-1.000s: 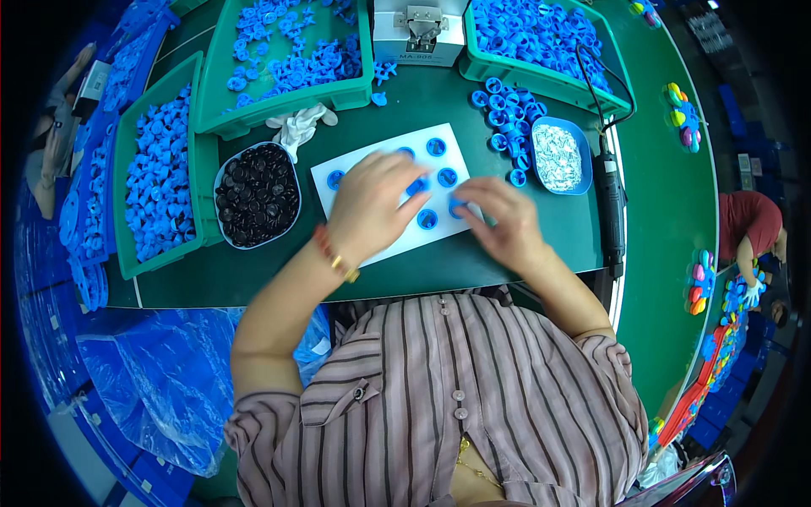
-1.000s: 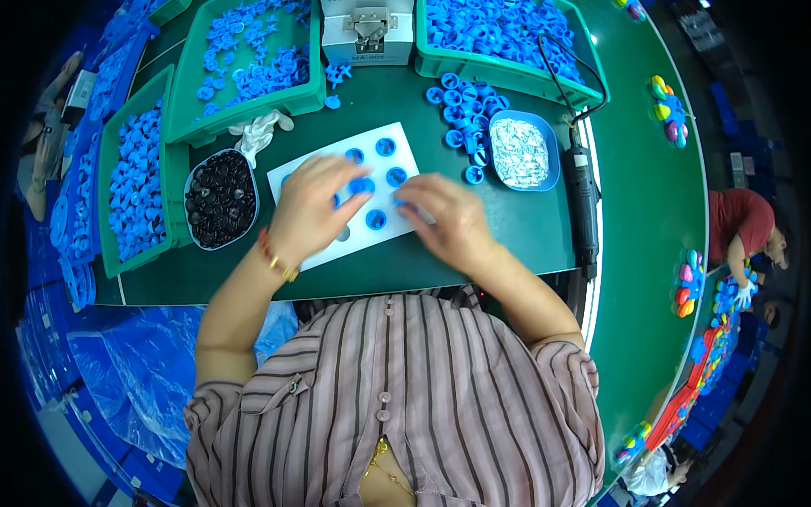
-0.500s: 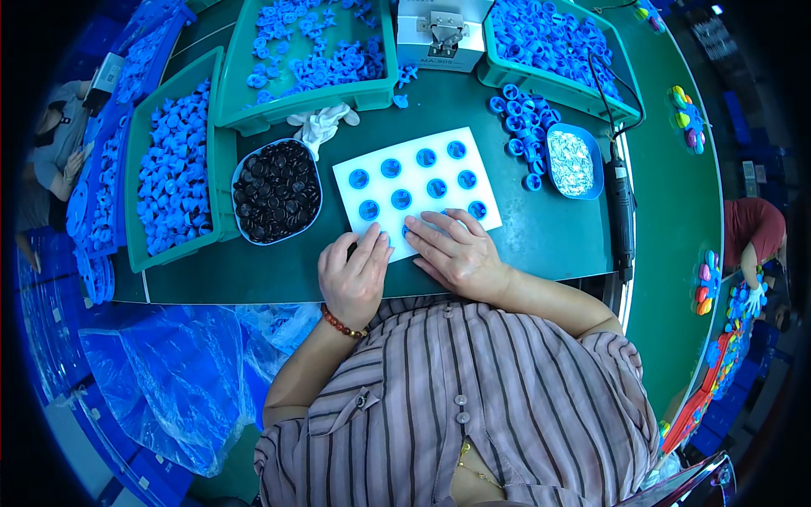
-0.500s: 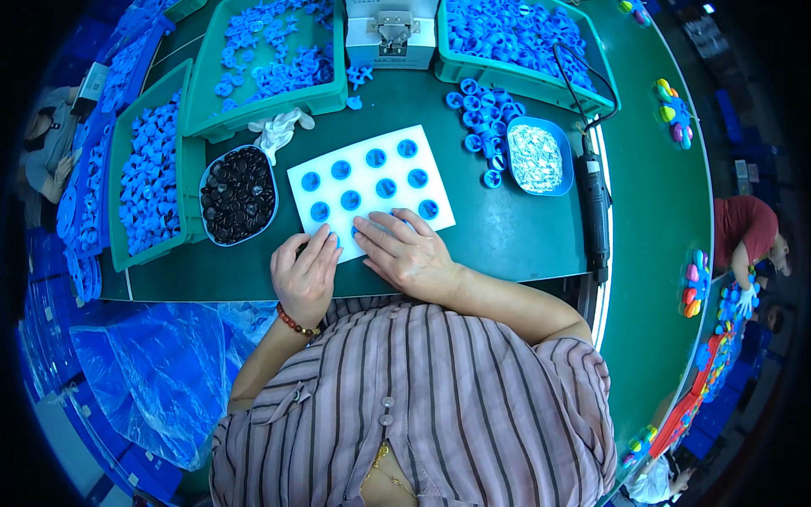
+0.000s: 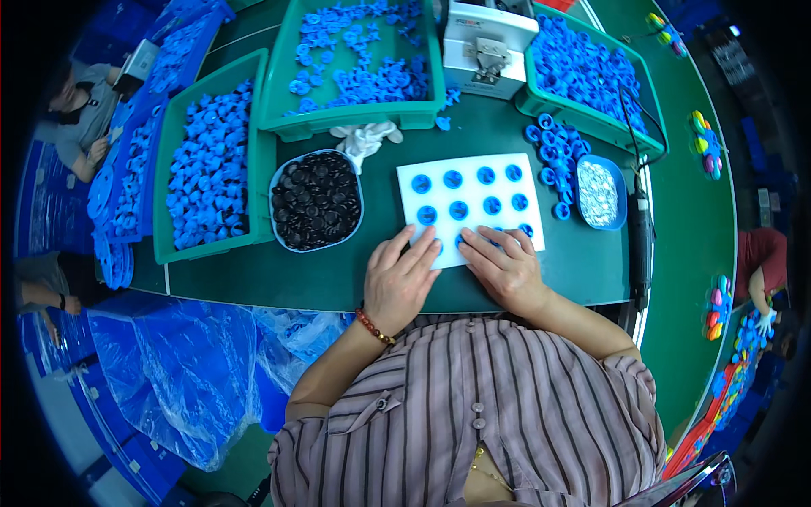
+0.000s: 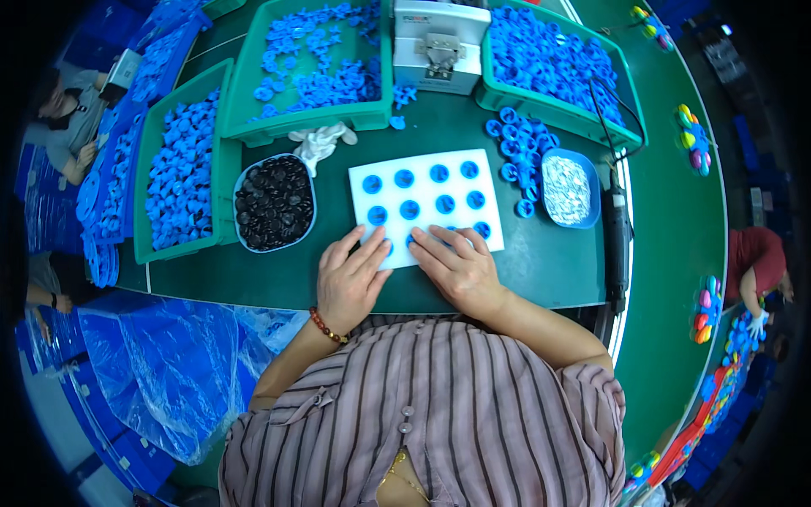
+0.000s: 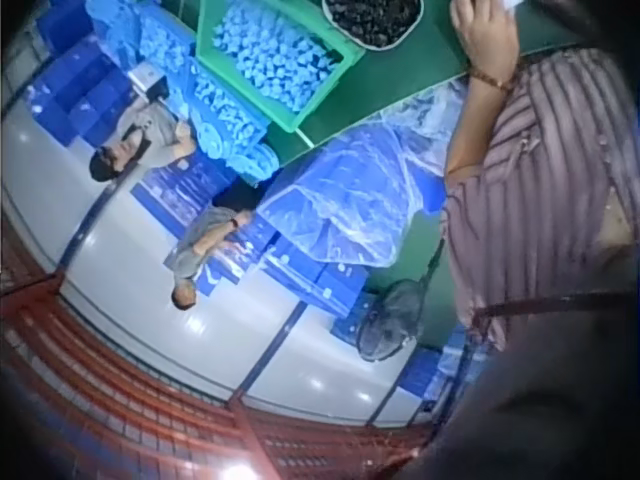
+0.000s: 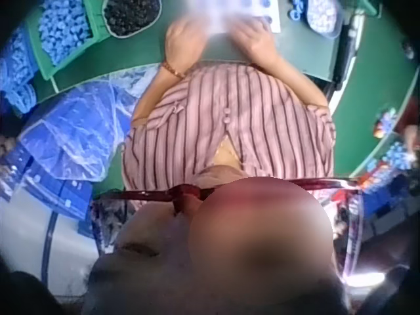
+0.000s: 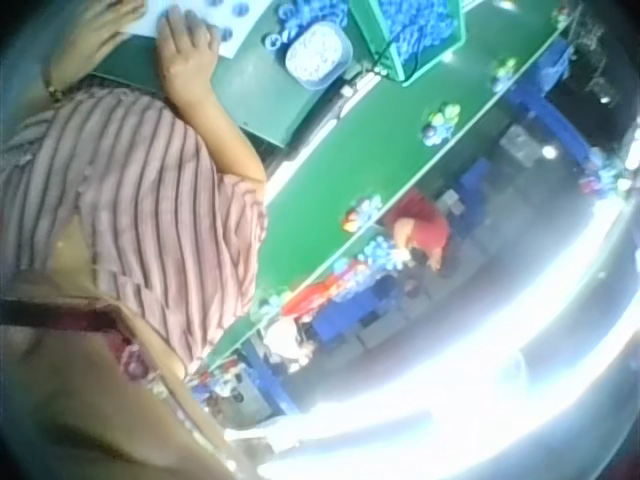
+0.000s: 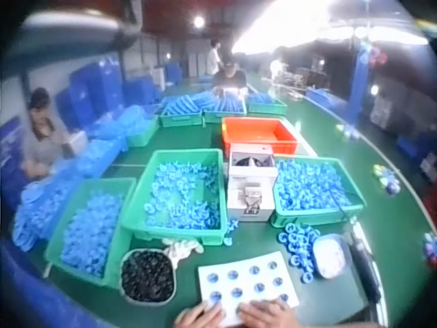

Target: The person assembles blue plastic circular rings by manually inserting small black pins into them on a white template board.

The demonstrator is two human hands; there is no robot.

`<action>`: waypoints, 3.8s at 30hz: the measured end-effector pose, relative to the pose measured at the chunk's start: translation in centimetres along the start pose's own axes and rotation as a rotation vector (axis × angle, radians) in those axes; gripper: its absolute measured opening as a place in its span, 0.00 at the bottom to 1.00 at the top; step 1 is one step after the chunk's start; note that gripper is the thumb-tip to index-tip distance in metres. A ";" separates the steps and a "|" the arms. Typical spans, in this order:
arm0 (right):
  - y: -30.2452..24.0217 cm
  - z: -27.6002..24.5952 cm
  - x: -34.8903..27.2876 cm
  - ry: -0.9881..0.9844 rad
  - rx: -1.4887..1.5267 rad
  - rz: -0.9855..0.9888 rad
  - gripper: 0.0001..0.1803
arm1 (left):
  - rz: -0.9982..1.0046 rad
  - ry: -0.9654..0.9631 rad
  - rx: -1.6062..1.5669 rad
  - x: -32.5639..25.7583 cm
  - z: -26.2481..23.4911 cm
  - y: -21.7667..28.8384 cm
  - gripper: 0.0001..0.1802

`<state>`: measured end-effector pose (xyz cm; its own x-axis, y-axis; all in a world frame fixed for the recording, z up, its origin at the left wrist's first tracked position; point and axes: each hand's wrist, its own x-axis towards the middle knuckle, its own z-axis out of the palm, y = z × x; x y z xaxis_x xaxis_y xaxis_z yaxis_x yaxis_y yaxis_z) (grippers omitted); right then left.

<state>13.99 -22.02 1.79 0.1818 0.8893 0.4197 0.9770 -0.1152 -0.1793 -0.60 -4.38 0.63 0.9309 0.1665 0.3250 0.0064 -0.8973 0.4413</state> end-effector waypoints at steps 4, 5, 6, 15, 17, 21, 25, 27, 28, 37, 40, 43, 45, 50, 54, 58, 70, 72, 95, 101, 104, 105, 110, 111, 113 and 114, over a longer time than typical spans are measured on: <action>1.0 -2.1 0.8 0.044 0.201 0.127 0.24 | -0.051 0.065 -0.197 1.3 -2.2 -0.9 0.23; 2.2 -2.6 0.6 0.117 0.206 0.157 0.22 | -0.091 0.189 -0.110 1.4 -3.3 -2.0 0.21; 4.2 -3.1 -0.1 0.183 0.117 0.250 0.21 | -0.122 0.310 -0.036 1.8 -4.1 -3.2 0.20; 14.4 -3.8 -4.2 0.123 -0.348 0.737 0.12 | -0.428 0.244 0.355 2.6 -3.2 -8.0 0.19; 14.7 -4.0 -4.0 0.075 -0.296 0.797 0.10 | -0.427 0.229 0.317 2.7 -3.2 -7.9 0.18; 14.9 -4.2 -3.7 0.089 -0.254 0.820 0.06 | -0.392 0.235 0.236 3.2 -3.9 -8.2 0.10; 15.2 -4.0 -3.8 0.165 -0.214 0.832 0.06 | -0.336 0.344 0.286 3.5 -3.9 -8.6 0.08; 14.9 -3.9 -4.1 0.231 -0.139 0.848 0.07 | -0.375 0.371 0.292 3.4 -4.1 -8.5 0.06; 14.8 -4.1 -3.9 0.252 -0.121 0.872 0.07 | -0.357 0.398 0.314 3.5 -4.0 -8.7 0.07; 13.9 -4.0 -5.4 0.270 0.007 0.867 0.05 | -0.281 0.456 0.261 3.7 -4.1 -7.5 0.05; 13.9 -4.1 -5.7 0.233 -0.076 0.825 0.05 | -0.246 0.506 0.103 4.7 -4.4 -5.2 0.05; 13.9 -4.7 -5.4 0.248 -0.102 0.847 0.05 | -0.132 0.467 -0.059 5.6 -4.0 -3.6 0.06; 13.4 -4.8 -5.0 0.273 -0.064 0.913 0.06 | -0.115 0.421 -0.183 6.0 -3.3 -2.7 0.06; 7.2 -4.3 -0.3 0.395 0.675 0.605 0.03 | -0.173 -0.023 -0.989 6.8 -0.7 1.2 0.04; 2.4 -1.5 1.9 0.307 0.878 0.503 0.04 | -0.203 -0.231 -1.342 6.4 1.2 1.8 0.02; 1.4 -0.3 1.0 0.209 0.977 0.603 0.03 | -0.225 -0.275 -1.270 5.5 1.2 1.0 0.03; 0.8 -2.4 2.3 0.401 0.530 0.380 0.07 | -0.481 0.053 -1.175 5.2 1.1 1.8 0.05; 0.3 -2.2 2.7 0.464 0.486 0.294 0.10 | -0.424 0.130 -1.114 5.7 1.1 2.0 0.04; -0.7 -0.7 2.7 0.423 0.451 0.362 0.11 | -0.334 0.288 -0.880 4.4 1.7 2.8 0.06; -0.6 -0.7 2.8 0.405 0.584 0.435 0.09 | 0.028 0.415 -0.441 5.2 1.4 2.6 0.09; -0.6 -0.3 2.7 0.413 0.588 0.447 0.09 | 0.096 0.426 -0.375 5.2 1.7 2.2 0.10; -0.6 -0.3 2.8 0.411 0.589 0.446 0.09 | 0.094 0.427 -0.375 5.2 1.7 2.1 0.10; -1.0 -0.4 3.2 0.408 0.613 0.464 0.08 | -0.101 0.352 -0.639 4.8 1.4 2.5 0.11; -1.0 -0.4 3.2 0.407 0.613 0.461 0.08 | -0.101 0.355 -0.639 4.8 1.4 2.4 0.11; -0.9 -0.5 3.1 0.379 0.602 0.456 0.07 | -0.118 0.293 -0.782 4.7 1.4 1.9 0.13; -0.8 -0.5 3.0 0.377 0.602 0.456 0.07 | -0.120 0.293 -0.783 4.7 1.4 1.8 0.13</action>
<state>13.78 -19.45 3.65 0.6733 0.5933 0.4412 0.5925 -0.0759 -0.8020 4.26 -5.82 1.76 0.8069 0.4391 0.3951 -0.2564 -0.3422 0.9039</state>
